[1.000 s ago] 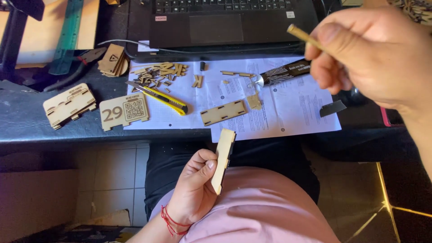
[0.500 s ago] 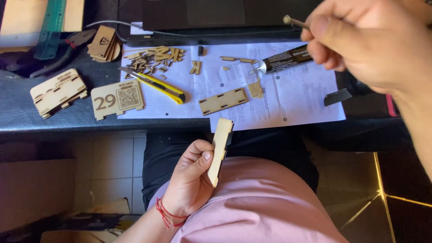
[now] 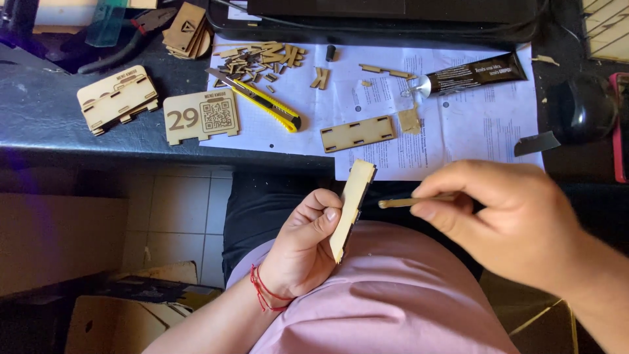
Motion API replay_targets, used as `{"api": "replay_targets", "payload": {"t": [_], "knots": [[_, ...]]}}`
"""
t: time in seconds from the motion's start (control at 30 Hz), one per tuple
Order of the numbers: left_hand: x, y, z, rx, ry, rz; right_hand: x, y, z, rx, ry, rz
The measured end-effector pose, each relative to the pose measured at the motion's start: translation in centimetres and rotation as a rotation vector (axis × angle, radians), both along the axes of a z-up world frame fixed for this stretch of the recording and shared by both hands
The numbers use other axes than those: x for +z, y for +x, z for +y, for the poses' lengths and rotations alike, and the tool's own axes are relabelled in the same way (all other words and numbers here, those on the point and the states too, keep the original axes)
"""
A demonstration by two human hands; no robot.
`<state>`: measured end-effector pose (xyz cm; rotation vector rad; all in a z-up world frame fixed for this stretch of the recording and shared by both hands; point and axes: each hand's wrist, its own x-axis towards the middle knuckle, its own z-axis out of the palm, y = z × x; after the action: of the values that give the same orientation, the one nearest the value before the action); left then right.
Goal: Assembling a small wooden box from laser-cut panels by applying glue and joining the pieces.
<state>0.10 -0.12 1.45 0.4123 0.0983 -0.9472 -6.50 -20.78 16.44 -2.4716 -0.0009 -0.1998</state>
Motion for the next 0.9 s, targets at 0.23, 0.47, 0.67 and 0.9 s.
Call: {"api": "replay_targets", "payload": {"t": [0.23, 0.47, 0.67, 0.9], "knots": [[0.2, -0.1, 0.1, -0.013, 0.012, -0.009, -1.0, 0.8, 1.2, 0.057, -0.008, -0.111], [0.1, -0.1, 0.0, -0.01, 0.012, 0.008, -1.4, 0.5, 1.1, 0.107, -0.043, -0.087], [0.1, -0.1, 0.1, -0.02, -0.016, 0.015, -1.4, 0.3, 1.0, 0.051, -0.039, -0.094], [-0.1, -0.2, 0.2, -0.025, 0.005, 0.012, -1.8, -0.3, 1.3, 0.025, 0.037, 0.042]]}}
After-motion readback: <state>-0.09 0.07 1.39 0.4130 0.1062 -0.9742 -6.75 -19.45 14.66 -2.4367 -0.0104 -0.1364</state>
